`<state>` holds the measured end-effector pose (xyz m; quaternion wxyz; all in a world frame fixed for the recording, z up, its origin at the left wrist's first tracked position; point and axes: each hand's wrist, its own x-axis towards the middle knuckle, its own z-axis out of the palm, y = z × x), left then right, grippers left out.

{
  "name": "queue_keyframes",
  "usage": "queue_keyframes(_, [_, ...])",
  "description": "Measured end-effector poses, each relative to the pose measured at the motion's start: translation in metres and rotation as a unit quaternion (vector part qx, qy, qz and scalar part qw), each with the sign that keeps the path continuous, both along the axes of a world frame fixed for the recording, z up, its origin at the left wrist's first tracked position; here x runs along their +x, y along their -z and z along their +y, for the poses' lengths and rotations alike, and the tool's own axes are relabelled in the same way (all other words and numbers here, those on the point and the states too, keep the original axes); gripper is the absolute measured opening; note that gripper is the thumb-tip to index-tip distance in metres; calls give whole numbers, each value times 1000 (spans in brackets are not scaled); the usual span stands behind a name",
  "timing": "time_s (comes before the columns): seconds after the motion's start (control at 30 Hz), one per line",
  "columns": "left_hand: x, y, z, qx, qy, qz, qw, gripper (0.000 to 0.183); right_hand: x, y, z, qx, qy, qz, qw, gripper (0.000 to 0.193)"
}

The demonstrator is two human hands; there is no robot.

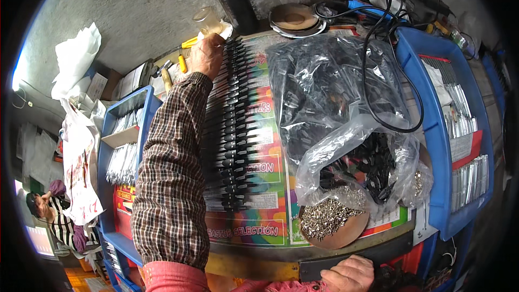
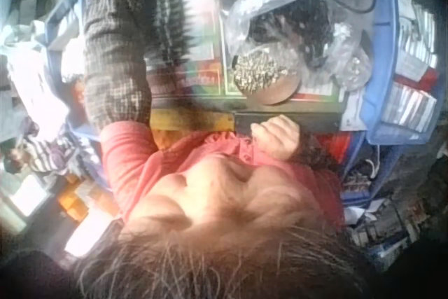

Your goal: The person assembles small metal pins into plastic components by hand at a workstation.

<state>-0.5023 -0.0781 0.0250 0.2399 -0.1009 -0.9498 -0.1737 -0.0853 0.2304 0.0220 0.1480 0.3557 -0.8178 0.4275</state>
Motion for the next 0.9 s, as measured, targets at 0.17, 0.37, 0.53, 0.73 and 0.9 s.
queue_keyframes(0.17, [-7, 12, 0, 58, 45, 10, 997, 13, 0, 2, 2, -1, -11, -2, 1000, 26])
queue_keyframes(0.37, [-6, 11, -6, 59, 49, -11, 997, 23, 1, 2, 0, -3, -11, -4, 1000, 28])
queue_keyframes(0.53, [-6, 14, -4, 45, 64, 1, 997, 23, 1, 1, -1, -2, 6, -4, 1000, 28])
queue_keyframes(0.73, [-2, 11, -3, 44, 68, 10, 997, 20, 0, -3, -2, -1, 8, 3, 1000, 29])
queue_keyframes(0.9, [-3, 13, 0, 63, 77, 18, 995, 18, 0, -8, -2, 17, 8, -17, 1000, 29])
